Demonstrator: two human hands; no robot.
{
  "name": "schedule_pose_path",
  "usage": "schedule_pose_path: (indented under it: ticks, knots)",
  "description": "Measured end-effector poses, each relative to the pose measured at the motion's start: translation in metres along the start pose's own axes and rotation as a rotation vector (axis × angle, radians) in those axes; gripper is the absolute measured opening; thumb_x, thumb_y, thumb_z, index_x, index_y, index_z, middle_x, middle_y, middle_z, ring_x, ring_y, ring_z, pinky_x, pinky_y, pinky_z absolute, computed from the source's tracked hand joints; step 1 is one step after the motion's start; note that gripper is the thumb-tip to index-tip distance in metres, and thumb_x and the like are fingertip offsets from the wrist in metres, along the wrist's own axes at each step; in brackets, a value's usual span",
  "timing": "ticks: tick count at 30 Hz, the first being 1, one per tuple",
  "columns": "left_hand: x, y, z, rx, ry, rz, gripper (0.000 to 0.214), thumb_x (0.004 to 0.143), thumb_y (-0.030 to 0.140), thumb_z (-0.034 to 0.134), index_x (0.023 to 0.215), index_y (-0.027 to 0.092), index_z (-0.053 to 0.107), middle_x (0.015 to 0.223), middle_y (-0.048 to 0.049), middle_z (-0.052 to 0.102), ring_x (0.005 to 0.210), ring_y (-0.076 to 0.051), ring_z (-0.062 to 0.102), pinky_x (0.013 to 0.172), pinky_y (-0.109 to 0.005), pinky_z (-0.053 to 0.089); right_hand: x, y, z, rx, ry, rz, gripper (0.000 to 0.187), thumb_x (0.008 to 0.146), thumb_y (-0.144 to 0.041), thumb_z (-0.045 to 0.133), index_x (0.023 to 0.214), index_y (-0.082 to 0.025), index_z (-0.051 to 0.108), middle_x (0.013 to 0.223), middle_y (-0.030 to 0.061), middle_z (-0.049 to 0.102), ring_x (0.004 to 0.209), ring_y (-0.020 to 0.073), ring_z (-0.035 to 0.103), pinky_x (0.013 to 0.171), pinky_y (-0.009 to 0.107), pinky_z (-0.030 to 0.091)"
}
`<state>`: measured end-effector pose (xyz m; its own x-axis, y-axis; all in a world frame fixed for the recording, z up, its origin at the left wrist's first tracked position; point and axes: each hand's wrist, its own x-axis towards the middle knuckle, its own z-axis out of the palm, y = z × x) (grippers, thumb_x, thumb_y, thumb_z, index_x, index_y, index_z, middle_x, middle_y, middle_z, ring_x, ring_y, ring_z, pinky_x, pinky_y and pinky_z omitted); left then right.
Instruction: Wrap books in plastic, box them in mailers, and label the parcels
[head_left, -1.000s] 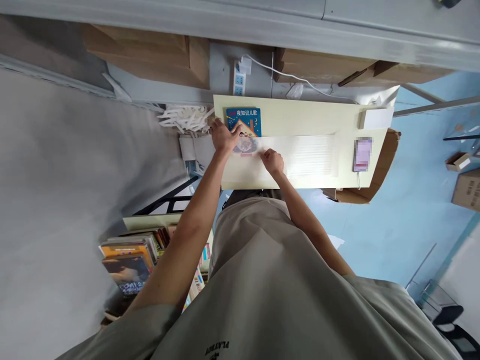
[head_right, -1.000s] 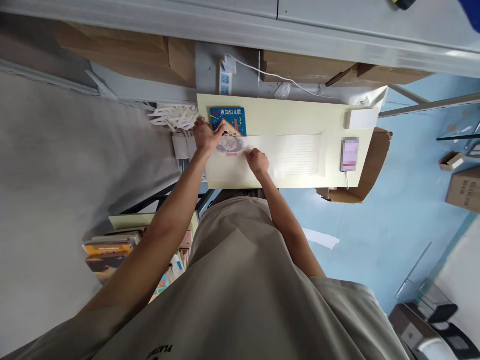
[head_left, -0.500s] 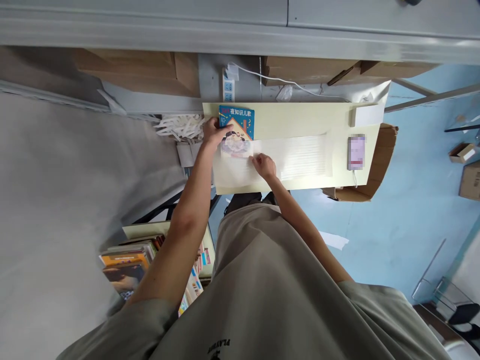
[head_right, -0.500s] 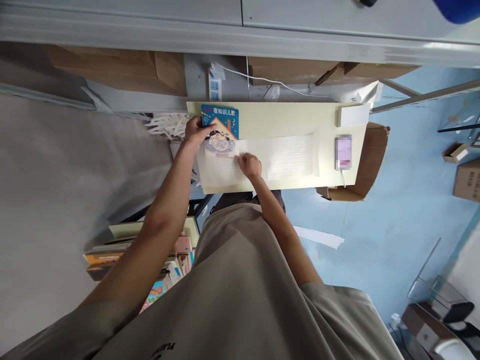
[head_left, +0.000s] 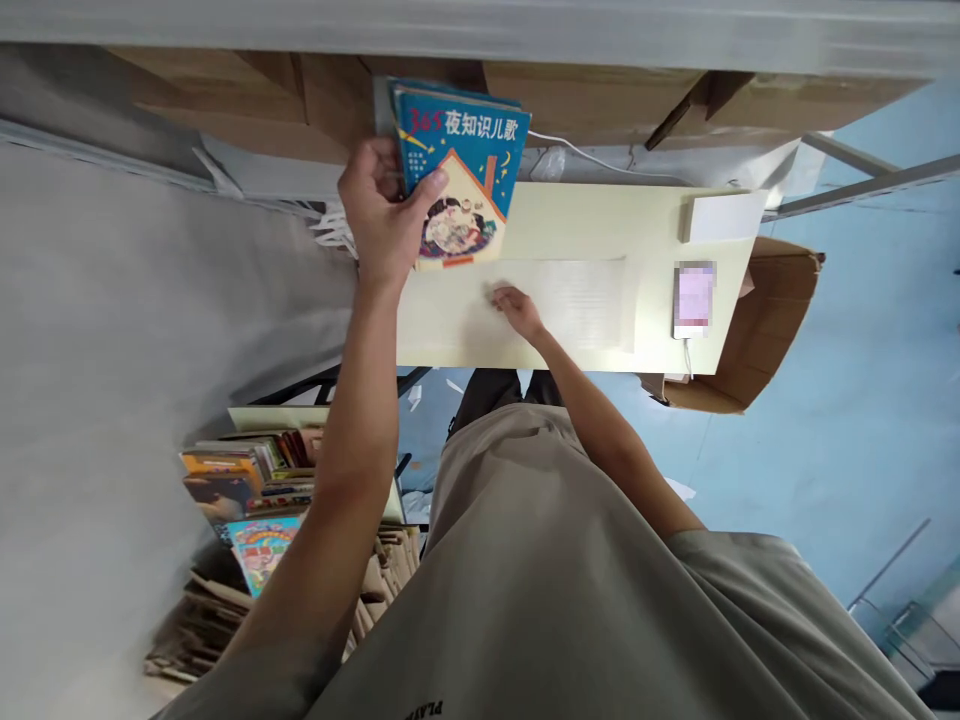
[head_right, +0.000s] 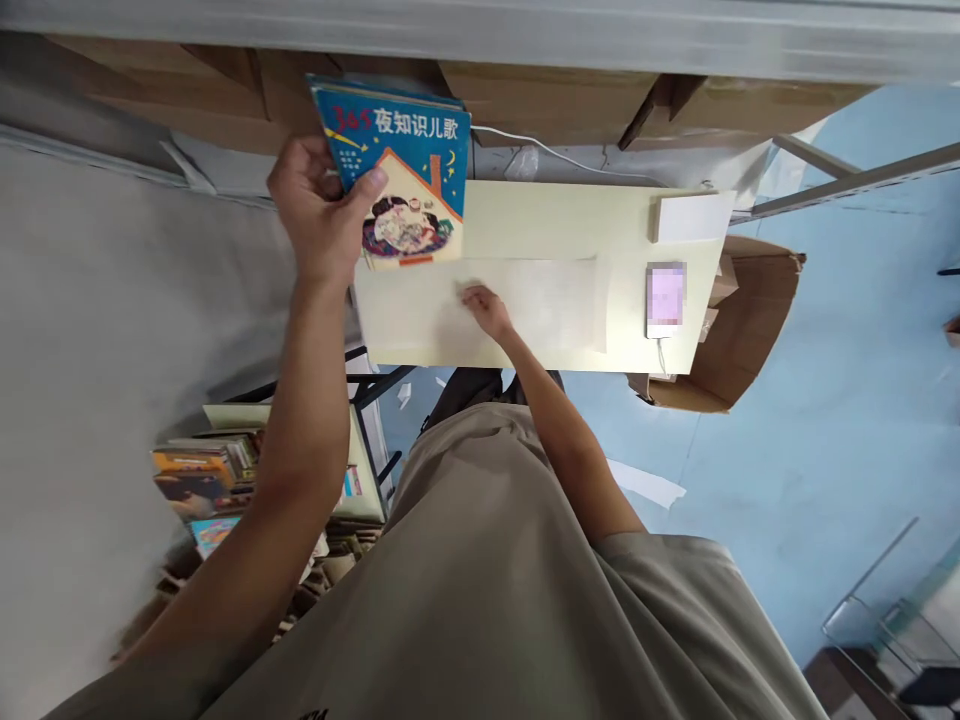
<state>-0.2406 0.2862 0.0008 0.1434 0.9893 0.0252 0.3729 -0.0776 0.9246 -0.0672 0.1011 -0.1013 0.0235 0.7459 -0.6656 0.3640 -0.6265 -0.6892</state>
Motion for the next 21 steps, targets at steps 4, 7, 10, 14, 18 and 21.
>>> schedule_pose_path:
  ticks: [4,7,10,14,18,21]
  knots:
    - [-0.083,-0.01,0.061,-0.234,-0.056,-0.287,0.069,0.092,0.084,0.09,0.118,0.023,0.072,0.121,-0.0068,0.08,0.136,-0.035,0.08,0.117,-0.055,0.068,-0.045,0.049,-0.075,0.468,0.054,0.065,0.085,0.116,-0.088,0.025,0.139,-0.024,0.076,0.138,0.0141,0.086,0.129,0.026,0.081,0.109,0.042,0.067]
    - [-0.141,-0.03,0.118,-0.364,-0.096,-0.511,0.067,0.085,0.082,0.093,0.11,0.022,0.075,0.118,-0.0105,0.083,0.116,-0.033,0.084,0.105,-0.053,0.071,-0.077,0.082,-0.114,0.557,0.05,0.041,0.094,0.105,-0.102,0.033,0.134,-0.024,0.077,0.13,0.0143,0.087,0.125,0.0292,0.081,0.107,0.045,0.069]
    - [-0.169,-0.051,0.158,-0.326,-0.098,-0.648,0.06,0.078,0.073,0.099,0.098,0.023,0.073,0.107,-0.0093,0.083,0.103,-0.029,0.082,0.096,-0.045,0.07,-0.085,0.105,-0.125,0.467,0.064,0.034,0.087,0.093,-0.103,0.065,0.122,-0.022,0.079,0.126,0.0144,0.088,0.121,0.0306,0.082,0.102,0.042,0.07]
    - [-0.176,-0.071,0.182,-0.221,-0.041,-0.673,0.057,0.08,0.072,0.096,0.096,0.024,0.07,0.1,-0.0078,0.08,0.1,-0.027,0.078,0.089,-0.039,0.066,-0.07,0.122,-0.114,0.283,0.086,0.078,0.068,0.105,-0.084,0.064,0.123,-0.02,0.081,0.123,0.0113,0.09,0.119,0.0294,0.083,0.102,0.039,0.069]
    - [-0.179,-0.084,0.188,-0.174,0.008,-0.622,0.062,0.082,0.079,0.091,0.1,0.023,0.07,0.098,-0.007,0.079,0.099,-0.027,0.078,0.083,-0.035,0.065,-0.065,0.131,-0.115,0.118,0.093,-0.007,0.043,0.114,-0.06,0.063,0.122,-0.023,0.083,0.118,0.0091,0.09,0.114,0.029,0.085,0.104,0.041,0.069]
    - [-0.182,-0.091,0.19,-0.167,0.037,-0.58,0.066,0.08,0.082,0.091,0.1,0.022,0.071,0.097,-0.0067,0.078,0.097,-0.026,0.078,0.082,-0.034,0.065,-0.077,0.142,-0.135,-0.028,0.174,-0.108,0.031,0.116,-0.046,0.062,0.116,-0.022,0.082,0.124,0.0137,0.087,0.104,0.0284,0.084,0.101,0.043,0.069]
